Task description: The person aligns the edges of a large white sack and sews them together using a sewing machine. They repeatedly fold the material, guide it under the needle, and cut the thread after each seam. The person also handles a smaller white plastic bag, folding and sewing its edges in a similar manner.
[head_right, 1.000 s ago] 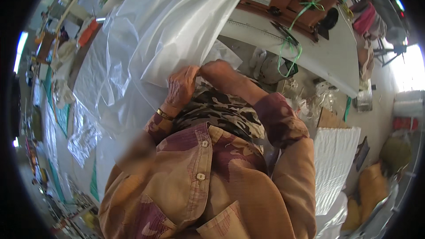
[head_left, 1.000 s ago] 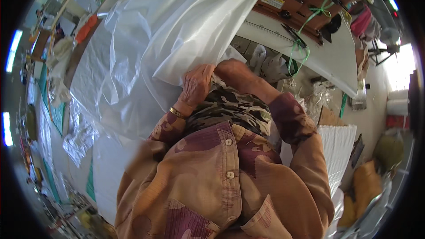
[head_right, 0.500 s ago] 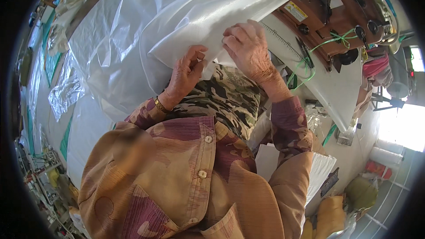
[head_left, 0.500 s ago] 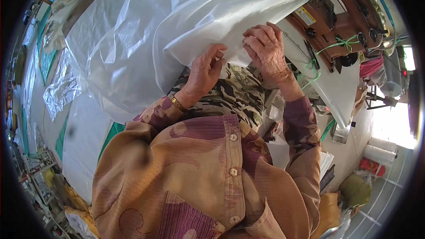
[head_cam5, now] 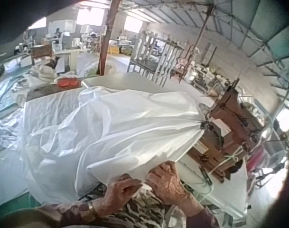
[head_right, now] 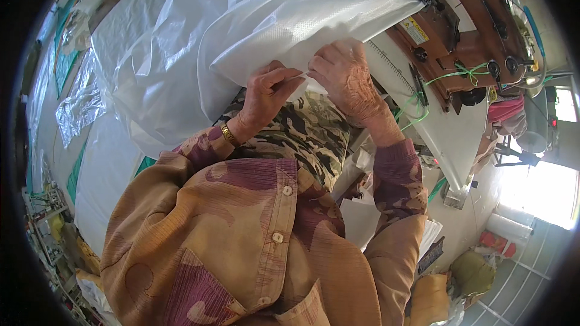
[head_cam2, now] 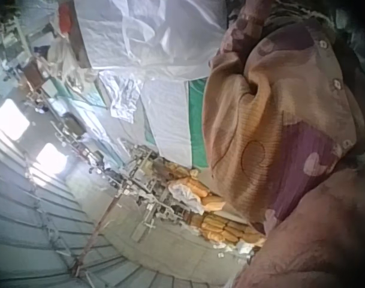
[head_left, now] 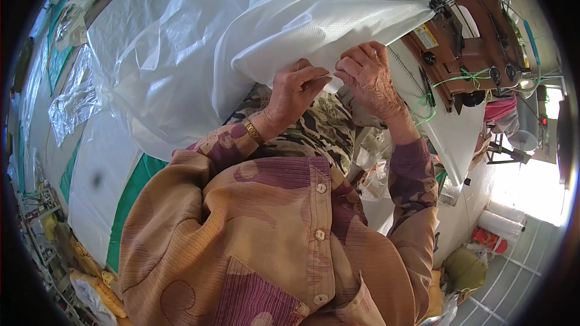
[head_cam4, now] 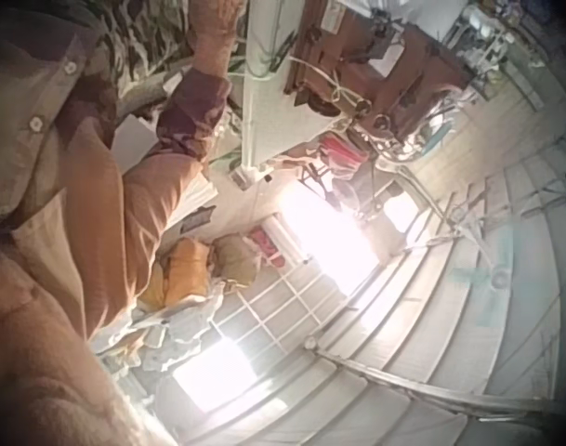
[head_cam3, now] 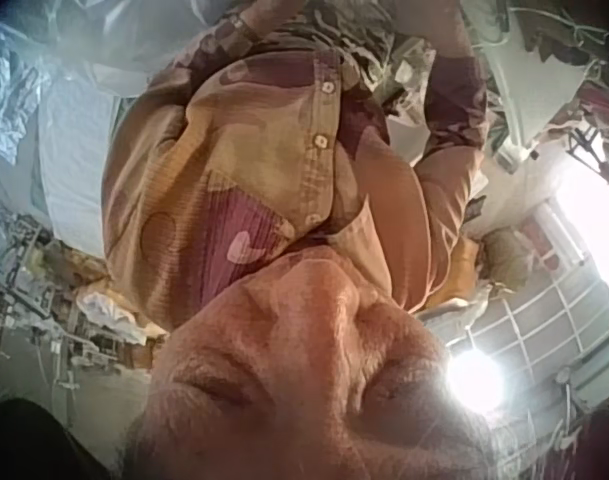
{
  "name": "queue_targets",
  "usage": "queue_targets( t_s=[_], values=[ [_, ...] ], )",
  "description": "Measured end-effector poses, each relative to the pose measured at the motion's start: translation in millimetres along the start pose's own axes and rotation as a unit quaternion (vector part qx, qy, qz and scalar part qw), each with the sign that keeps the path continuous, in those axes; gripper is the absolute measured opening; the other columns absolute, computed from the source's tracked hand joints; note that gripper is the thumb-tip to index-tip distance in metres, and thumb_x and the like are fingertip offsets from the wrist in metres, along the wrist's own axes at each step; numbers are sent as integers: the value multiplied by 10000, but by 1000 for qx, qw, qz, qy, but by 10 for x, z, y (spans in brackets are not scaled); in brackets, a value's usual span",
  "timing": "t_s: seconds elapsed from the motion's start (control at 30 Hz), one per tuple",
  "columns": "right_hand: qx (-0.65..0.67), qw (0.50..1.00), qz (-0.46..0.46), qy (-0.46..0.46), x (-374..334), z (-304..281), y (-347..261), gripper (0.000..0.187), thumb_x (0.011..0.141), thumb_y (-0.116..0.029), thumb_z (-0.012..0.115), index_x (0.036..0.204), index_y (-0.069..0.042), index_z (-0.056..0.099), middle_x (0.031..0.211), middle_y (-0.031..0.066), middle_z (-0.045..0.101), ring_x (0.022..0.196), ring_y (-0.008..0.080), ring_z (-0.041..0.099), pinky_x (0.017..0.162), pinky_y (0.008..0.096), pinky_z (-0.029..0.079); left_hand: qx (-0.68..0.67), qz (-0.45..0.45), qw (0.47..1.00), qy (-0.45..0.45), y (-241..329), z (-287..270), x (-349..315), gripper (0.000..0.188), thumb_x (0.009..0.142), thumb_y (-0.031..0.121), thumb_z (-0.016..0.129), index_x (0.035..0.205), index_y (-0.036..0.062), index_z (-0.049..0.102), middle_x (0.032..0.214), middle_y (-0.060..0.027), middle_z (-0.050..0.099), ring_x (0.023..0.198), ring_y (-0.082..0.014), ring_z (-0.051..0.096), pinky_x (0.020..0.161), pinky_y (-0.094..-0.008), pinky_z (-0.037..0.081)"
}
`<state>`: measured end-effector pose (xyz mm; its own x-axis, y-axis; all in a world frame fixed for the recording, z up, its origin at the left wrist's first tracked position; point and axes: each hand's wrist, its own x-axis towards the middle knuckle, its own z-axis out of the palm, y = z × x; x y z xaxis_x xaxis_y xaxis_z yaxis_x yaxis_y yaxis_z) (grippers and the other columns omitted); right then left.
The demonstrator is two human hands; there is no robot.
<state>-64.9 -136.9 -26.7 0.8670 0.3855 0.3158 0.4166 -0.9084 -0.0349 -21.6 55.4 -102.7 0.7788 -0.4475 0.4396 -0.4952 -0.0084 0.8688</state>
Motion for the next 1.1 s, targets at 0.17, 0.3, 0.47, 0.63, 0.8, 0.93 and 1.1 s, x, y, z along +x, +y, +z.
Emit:
queue_targets(
  t_s=[0.17, 0.3, 0.47, 0.63, 0.8, 0.93, 1.1],
  values=[
    [10, 999, -23, 25, 11, -41, 22, 167, 803, -149, 743, 925, -125, 632, 914, 23, 635, 935, 237, 598, 970, 418, 389, 29, 89, 995, 19, 7, -46, 53, 176, 864, -1, 708, 1040, 6, 717, 845, -115, 641, 692, -243, 629, 615, -333, 484],
    [83, 995, 29, 56, 14, -70, 232, 130, 806, -130, 732, 917, -111, 668, 901, 28, 662, 930, 238, 603, 967, 410, 397, 33, 81, 996, -1, 74, -139, 66, 191, 895, -26, 651, 1076, 6, 704, 858, -137, 631, 721, -286, 635, 637, -351, 497],
    [52, 997, 17, 55, -21, -201, 498, 145, 845, -174, 671, 966, -131, 737, 992, 18, 685, 1034, 237, 594, 1030, 444, 375, 23, 88, 996, -28, 132, -209, 94, 235, 913, -35, 626, 1138, 5, 682, 816, -125, 595, 692, -274, 594, 636, -336, 477],
    [-4, 999, 9, 33, -6, -305, 634, 163, 848, -197, 668, 977, -147, 754, 970, 20, 674, 1034, 257, 586, 1054, 464, 355, 20, 113, 991, -69, 121, -255, 187, 238, 916, 1, 645, 1149, 19, 689, 789, -115, 573, 660, -234, 571, 609, -318, 446],
    [9, 997, 37, 68, -18, -358, 792, 143, 805, -232, 722, 900, -125, 724, 917, 26, 654, 970, 255, 593, 1031, 446, 356, -170, -111, 960, -191, 305, -399, 361, 236, 932, 67, 654, 1152, -8, 700, 798, 3, 636, 669, -65, 532, 597, -248, 428],
    [-2, 995, 54, 81, 30, -460, 974, 180, 787, -258, 747, 836, -100, 678, 855, 32, 625, 920, 240, 599, 1021, 427, 351, -246, -207, 926, -200, 220, -441, 464, 260, 931, 104, 660, 1145, -35, 706, 812, 58, 626, 701, -4, 504, 606, -192, 408],
    [-51, 995, 33, 84, 8, -507, 1207, 265, 766, -286, 791, 841, -80, 643, 811, 28, 604, 870, 235, 588, 1003, 411, 351, -158, -164, 955, -190, 196, -434, 475, 240, 919, 111, 642, 1083, -45, 722, 743, 54, 597, 651, -15, 464, 566, -208, 382]
  ],
)
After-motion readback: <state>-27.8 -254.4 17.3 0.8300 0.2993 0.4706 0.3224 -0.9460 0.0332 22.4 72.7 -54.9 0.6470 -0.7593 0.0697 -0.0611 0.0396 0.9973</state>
